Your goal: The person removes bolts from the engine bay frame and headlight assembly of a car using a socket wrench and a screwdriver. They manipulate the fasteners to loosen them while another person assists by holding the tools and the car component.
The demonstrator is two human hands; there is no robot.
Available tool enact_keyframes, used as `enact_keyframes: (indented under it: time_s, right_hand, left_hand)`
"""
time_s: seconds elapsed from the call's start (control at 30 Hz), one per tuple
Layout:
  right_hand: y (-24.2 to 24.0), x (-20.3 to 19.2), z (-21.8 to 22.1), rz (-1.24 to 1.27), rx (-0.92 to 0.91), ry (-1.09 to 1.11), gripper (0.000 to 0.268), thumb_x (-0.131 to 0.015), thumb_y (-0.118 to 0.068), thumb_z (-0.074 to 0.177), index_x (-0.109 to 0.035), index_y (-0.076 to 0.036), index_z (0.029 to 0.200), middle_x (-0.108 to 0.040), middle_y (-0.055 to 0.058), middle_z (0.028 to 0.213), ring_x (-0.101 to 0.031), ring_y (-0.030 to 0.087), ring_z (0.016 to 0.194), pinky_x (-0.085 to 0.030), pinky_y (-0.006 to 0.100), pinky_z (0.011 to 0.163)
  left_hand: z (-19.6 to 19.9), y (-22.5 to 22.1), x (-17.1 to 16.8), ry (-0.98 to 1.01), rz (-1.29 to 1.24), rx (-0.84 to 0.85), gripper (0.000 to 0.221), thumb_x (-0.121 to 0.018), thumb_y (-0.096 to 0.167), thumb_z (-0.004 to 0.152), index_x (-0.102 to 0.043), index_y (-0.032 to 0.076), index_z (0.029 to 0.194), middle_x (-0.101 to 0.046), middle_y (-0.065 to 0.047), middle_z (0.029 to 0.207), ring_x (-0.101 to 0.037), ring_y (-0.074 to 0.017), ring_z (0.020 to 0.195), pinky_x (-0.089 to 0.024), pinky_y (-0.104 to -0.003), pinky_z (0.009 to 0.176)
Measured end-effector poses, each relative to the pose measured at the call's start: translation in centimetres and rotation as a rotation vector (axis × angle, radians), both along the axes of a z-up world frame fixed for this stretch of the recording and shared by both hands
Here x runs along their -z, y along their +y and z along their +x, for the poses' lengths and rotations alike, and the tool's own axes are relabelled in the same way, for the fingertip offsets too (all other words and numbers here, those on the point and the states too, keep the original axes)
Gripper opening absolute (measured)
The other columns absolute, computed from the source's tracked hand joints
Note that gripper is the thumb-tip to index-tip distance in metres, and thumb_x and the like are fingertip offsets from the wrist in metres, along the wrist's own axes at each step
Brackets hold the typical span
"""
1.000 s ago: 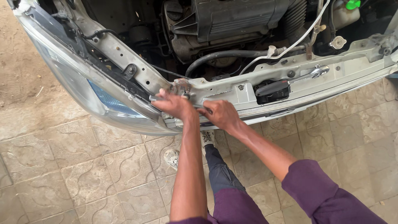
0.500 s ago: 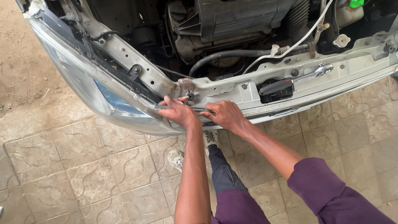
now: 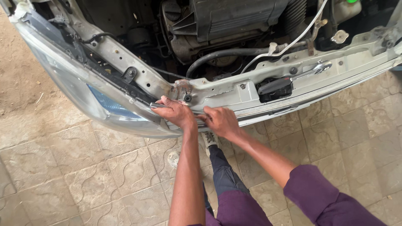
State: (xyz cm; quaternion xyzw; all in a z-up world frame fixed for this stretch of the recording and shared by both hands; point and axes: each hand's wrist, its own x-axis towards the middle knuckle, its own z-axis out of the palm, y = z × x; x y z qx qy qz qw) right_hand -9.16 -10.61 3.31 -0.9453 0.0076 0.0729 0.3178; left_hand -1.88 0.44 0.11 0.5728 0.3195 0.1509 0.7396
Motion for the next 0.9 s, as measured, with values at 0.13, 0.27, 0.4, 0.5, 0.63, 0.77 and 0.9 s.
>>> enact_keyframes:
  time_s: [0.13, 0.27, 0.4, 0.5, 0.63, 0.77, 0.9]
  right_hand:
    - [1.9, -0.5, -1.2, 0.014, 0.109, 0.018, 0.041, -0.064, -0.040, 0.098, -0.059, -0.005, 0.078, -0.061, 0.017, 0.057, -0.063, 0.040, 0.056, -0.043, 0.052, 0.050]
    - [4.3, -0.4, -2.6, 0.051, 0.245, -0.007, 0.038, -0.063, -0.036, 0.099, -0.058, -0.004, 0.079, -0.059, 0.021, 0.059, -0.063, 0.045, 0.063, -0.042, 0.054, 0.053]
    - [6.6, 0.1, -3.9, 0.157, 0.384, -0.010, 0.036, -0.059, -0.032, 0.101, -0.057, -0.002, 0.079, -0.058, 0.021, 0.061, -0.063, 0.045, 0.064, -0.041, 0.053, 0.053]
    - [8.2, 1.1, -4.2, 0.205, 0.486, 0.020, 0.040, -0.058, -0.031, 0.102, -0.055, 0.001, 0.077, -0.056, 0.024, 0.062, -0.060, 0.046, 0.063, -0.040, 0.052, 0.054]
    - [11.1, 3.1, -4.6, 0.327, 0.605, 0.006, 0.042, -0.052, -0.031, 0.103, -0.056, 0.002, 0.077, -0.058, 0.024, 0.064, -0.059, 0.042, 0.060, -0.039, 0.048, 0.053]
    - [14.0, 4.6, -5.0, 0.565, 0.800, 0.139, 0.050, -0.048, -0.033, 0.107, -0.051, -0.001, 0.069, -0.052, 0.013, 0.057, -0.048, 0.022, 0.053, -0.037, 0.043, 0.054]
    - [16.5, 6.7, -5.3, 1.177, 0.892, 0.111, 0.037, -0.050, -0.027, 0.106, -0.050, -0.007, 0.075, -0.052, 0.000, 0.068, -0.045, 0.009, 0.060, -0.038, 0.037, 0.054]
  left_hand:
    - [0.1, 0.7, -0.5, -0.123, 0.142, 0.100, 0.026, -0.046, 0.021, 0.109, -0.035, 0.003, 0.125, -0.046, -0.003, 0.087, -0.048, -0.0078, 0.060, -0.042, -0.026, 0.047]
    - [0.0, 1.4, -0.8, -0.093, 0.269, 0.278, 0.023, -0.046, 0.020, 0.115, -0.038, -0.002, 0.113, -0.051, -0.007, 0.083, -0.048, -0.0120, 0.061, -0.040, -0.032, 0.049]
    - [0.1, 2.3, -1.7, 0.011, 0.427, 0.437, 0.023, -0.045, 0.019, 0.111, -0.038, -0.001, 0.117, -0.064, -0.014, 0.071, -0.058, -0.0171, 0.055, -0.040, -0.038, 0.046]
    - [0.9, 2.6, -2.0, 0.004, 0.453, 0.568, 0.021, -0.044, 0.019, 0.111, -0.037, -0.001, 0.113, -0.065, -0.019, 0.068, -0.059, -0.0207, 0.051, -0.038, -0.041, 0.044]
    - [1.5, 3.1, -1.9, -0.071, 0.412, 0.758, 0.016, -0.042, 0.016, 0.111, -0.037, 0.001, 0.110, -0.069, -0.019, 0.075, -0.066, -0.0243, 0.057, -0.044, -0.042, 0.042]
    - [2.0, 3.4, -2.2, -0.212, 0.533, 0.875, 0.018, -0.046, 0.014, 0.108, -0.035, 0.001, 0.113, -0.068, -0.025, 0.076, -0.067, -0.0391, 0.062, -0.046, -0.049, 0.050]
    - [3.2, 3.6, -2.6, 0.031, 0.589, 1.140, 0.022, -0.047, 0.018, 0.106, -0.034, 0.003, 0.116, -0.068, -0.031, 0.081, -0.067, -0.0502, 0.073, -0.047, -0.058, 0.063]
